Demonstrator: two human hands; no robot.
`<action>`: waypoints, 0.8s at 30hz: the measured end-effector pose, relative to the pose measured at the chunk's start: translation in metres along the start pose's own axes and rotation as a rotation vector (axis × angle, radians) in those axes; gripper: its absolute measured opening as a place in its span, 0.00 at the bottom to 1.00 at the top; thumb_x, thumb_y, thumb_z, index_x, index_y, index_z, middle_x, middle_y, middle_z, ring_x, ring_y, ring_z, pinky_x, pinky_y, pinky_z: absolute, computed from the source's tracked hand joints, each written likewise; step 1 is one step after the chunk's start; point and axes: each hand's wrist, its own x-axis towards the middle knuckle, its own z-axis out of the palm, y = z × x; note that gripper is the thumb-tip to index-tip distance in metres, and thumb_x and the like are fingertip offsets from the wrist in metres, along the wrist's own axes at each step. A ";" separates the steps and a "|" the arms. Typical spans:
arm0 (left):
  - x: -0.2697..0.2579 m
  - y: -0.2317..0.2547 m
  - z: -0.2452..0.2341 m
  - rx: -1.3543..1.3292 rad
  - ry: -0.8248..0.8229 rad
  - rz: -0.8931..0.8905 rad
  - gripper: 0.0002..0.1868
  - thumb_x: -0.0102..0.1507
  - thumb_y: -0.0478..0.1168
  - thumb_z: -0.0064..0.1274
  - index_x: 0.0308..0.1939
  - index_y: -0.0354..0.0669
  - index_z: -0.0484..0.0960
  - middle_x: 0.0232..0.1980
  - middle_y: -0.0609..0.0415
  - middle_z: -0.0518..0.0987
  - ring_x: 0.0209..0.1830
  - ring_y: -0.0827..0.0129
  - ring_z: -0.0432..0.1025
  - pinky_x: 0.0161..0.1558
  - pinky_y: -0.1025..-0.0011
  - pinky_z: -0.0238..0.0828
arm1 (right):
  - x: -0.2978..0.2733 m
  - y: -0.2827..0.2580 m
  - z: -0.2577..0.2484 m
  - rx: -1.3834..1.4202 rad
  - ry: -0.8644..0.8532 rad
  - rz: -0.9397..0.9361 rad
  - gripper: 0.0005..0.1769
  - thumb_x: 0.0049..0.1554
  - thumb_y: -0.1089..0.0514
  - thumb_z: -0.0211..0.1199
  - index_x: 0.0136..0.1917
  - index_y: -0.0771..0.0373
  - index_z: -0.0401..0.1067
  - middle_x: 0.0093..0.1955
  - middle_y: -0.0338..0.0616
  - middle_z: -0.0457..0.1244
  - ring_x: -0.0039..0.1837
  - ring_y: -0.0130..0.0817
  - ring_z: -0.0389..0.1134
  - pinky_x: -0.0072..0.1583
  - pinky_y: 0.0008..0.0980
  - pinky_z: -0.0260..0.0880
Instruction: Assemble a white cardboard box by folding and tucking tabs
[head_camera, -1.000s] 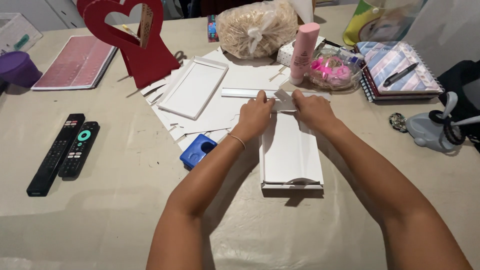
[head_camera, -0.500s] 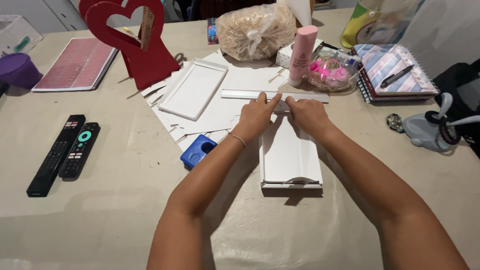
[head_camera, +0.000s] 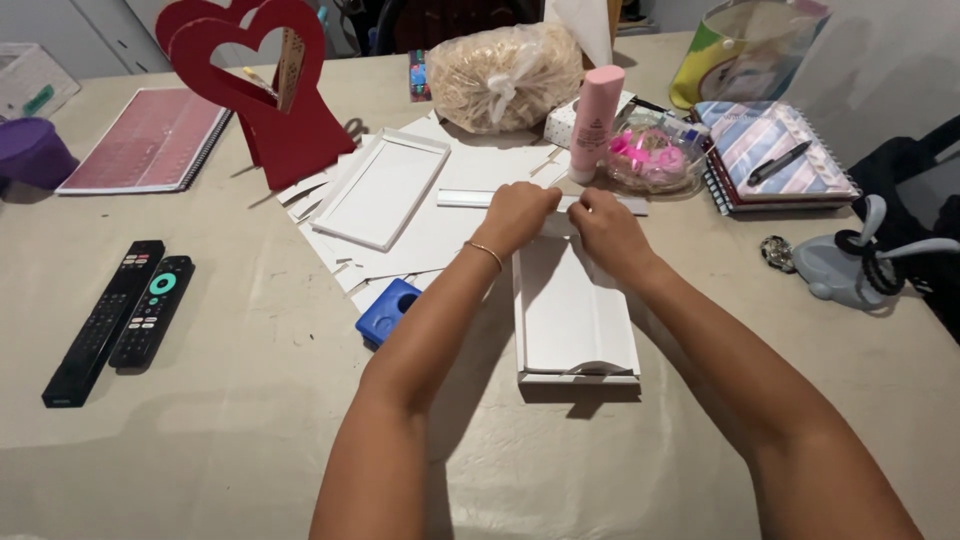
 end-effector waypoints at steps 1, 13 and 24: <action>-0.001 -0.002 -0.002 0.000 -0.002 0.001 0.04 0.64 0.38 0.55 0.40 0.54 0.84 0.29 0.54 0.82 0.34 0.56 0.81 0.40 0.59 0.78 | 0.001 0.001 -0.002 0.001 0.000 0.002 0.04 0.60 0.63 0.55 0.43 0.55 0.67 0.42 0.47 0.62 0.42 0.55 0.72 0.40 0.43 0.72; 0.000 0.001 -0.031 -0.019 0.044 0.160 0.07 0.61 0.33 0.57 0.33 0.53 0.87 0.31 0.51 0.84 0.32 0.55 0.82 0.36 0.63 0.80 | 0.000 0.011 -0.002 0.327 -0.290 0.205 0.16 0.50 0.63 0.59 0.52 0.56 0.63 0.40 0.48 0.63 0.53 0.54 0.67 0.51 0.53 0.70; 0.000 0.001 -0.037 0.003 0.001 0.181 0.07 0.59 0.32 0.61 0.34 0.51 0.90 0.35 0.49 0.84 0.32 0.56 0.81 0.33 0.61 0.81 | -0.003 0.011 0.009 0.310 -0.225 0.155 0.17 0.44 0.55 0.65 0.46 0.65 0.76 0.49 0.55 0.68 0.53 0.53 0.70 0.54 0.45 0.72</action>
